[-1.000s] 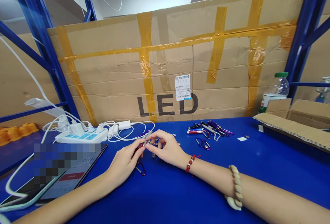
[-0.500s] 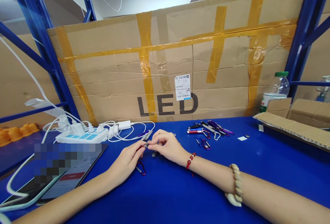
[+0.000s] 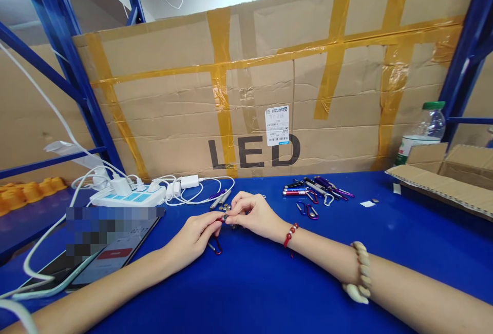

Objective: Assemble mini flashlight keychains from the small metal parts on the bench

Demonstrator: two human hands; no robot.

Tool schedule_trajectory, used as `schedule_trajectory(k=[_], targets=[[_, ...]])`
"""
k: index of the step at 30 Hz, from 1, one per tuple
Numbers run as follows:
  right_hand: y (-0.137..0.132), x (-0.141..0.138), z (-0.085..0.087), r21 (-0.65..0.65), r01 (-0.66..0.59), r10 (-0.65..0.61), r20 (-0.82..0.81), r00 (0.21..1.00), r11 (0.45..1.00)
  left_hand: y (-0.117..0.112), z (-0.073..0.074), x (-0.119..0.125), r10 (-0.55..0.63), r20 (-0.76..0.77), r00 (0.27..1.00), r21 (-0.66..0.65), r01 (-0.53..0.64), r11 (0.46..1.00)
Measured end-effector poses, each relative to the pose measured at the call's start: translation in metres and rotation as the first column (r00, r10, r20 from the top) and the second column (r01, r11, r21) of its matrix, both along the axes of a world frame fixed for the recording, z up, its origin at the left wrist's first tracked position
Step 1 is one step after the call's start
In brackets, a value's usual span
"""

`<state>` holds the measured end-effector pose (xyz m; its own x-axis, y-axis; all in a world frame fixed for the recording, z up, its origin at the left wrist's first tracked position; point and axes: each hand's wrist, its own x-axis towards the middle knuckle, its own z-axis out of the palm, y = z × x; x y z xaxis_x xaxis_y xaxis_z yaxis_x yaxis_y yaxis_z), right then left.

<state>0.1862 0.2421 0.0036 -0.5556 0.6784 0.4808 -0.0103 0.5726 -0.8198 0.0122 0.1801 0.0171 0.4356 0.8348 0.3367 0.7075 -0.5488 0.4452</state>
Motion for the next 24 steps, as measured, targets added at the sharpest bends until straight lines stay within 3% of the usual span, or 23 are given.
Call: schedule_trajectory(k=[5,10,15,19,24], targets=[[0.0,0.001,0.0,0.064,0.008,-0.009,0.019,1.0,0.998,0.001,-0.003,-0.002,-0.022,-0.007,1.0,0.04,0.023,0.999],[-0.001,-0.001,-0.001,0.017,-0.006,0.005,0.054,0.999,1.0,0.003,-0.008,-0.003,-0.013,-0.025,1.0,0.14,0.017,0.99],[-0.001,-0.004,-0.004,0.001,0.02,-0.02,0.07,0.997,1.0,0.002,-0.007,-0.001,0.072,-0.07,0.995,0.175,-0.059,0.983],[-0.003,-0.006,-0.002,0.092,0.152,-0.159,0.077,0.984,0.984,-0.002,0.001,0.003,0.211,-0.015,0.977,0.07,-0.209,0.975],[-0.006,-0.004,0.002,0.254,0.423,-0.46,0.105,0.882,0.87,-0.003,0.005,0.005,0.336,0.037,0.941,0.005,-0.336,0.942]])
